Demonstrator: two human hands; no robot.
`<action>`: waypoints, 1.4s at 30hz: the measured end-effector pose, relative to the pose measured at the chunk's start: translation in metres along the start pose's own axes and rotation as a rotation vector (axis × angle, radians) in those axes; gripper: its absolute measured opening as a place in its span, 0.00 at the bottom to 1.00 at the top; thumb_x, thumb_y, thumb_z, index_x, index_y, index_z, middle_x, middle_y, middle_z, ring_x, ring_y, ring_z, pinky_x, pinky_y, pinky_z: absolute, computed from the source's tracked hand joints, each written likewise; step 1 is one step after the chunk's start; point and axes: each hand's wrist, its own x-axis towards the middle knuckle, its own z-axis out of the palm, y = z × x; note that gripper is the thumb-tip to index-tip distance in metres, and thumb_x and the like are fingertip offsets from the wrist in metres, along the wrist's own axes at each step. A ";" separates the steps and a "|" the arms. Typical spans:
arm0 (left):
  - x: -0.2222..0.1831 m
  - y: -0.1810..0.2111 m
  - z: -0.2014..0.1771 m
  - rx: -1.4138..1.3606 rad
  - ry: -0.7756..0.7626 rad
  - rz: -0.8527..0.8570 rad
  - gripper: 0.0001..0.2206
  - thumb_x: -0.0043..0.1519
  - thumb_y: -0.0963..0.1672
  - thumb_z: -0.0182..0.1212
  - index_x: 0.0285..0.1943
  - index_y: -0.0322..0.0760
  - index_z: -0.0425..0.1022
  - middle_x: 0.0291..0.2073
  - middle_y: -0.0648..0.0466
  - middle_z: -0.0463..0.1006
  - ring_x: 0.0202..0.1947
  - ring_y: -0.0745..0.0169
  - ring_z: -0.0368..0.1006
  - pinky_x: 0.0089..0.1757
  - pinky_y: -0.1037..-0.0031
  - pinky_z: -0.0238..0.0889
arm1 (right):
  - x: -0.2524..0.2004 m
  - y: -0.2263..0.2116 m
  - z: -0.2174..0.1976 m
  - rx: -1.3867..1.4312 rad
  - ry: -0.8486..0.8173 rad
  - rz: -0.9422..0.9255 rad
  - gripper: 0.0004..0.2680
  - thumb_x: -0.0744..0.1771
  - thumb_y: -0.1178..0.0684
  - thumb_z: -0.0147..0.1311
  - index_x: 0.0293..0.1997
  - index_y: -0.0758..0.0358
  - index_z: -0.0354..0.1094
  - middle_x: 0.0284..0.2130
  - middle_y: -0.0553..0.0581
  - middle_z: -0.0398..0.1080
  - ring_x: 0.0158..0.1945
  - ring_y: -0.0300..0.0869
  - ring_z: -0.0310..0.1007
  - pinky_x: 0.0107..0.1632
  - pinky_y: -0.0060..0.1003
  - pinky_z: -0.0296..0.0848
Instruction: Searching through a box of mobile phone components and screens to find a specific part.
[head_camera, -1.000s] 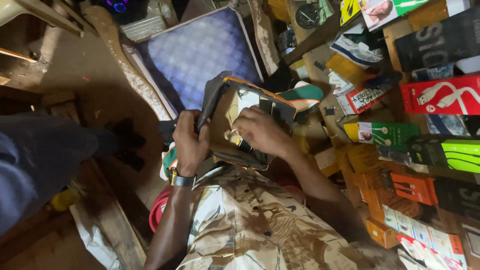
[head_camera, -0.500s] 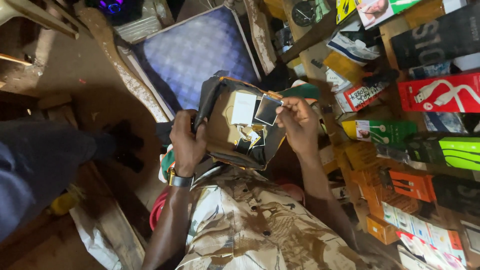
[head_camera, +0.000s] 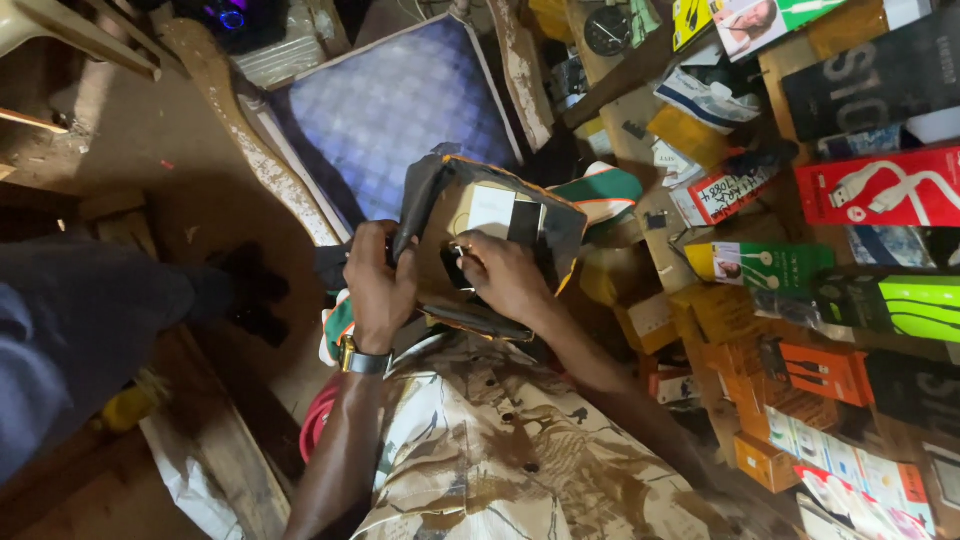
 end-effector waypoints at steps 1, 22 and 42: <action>-0.001 0.000 0.000 0.001 0.004 -0.001 0.09 0.49 0.39 0.57 0.37 0.39 0.66 0.28 0.49 0.66 0.31 0.45 0.67 0.33 0.63 0.62 | 0.001 0.005 0.002 0.000 -0.002 -0.004 0.09 0.60 0.55 0.52 0.41 0.56 0.65 0.26 0.59 0.71 0.34 0.51 0.72 0.37 0.43 0.71; -0.009 0.007 0.005 0.050 0.037 0.107 0.07 0.50 0.39 0.53 0.37 0.36 0.66 0.27 0.49 0.64 0.29 0.44 0.66 0.32 0.63 0.60 | 0.036 0.005 0.016 -0.722 0.352 -0.019 0.23 0.51 0.43 0.58 0.38 0.70 0.60 0.26 0.64 0.64 0.27 0.57 0.68 0.28 0.50 0.68; -0.005 0.006 0.003 0.042 0.018 0.061 0.08 0.49 0.38 0.55 0.37 0.36 0.66 0.27 0.49 0.65 0.29 0.43 0.66 0.32 0.62 0.60 | 0.021 0.002 -0.012 -0.457 0.169 0.144 0.14 0.55 0.51 0.49 0.41 0.62 0.61 0.28 0.61 0.63 0.28 0.60 0.67 0.32 0.54 0.66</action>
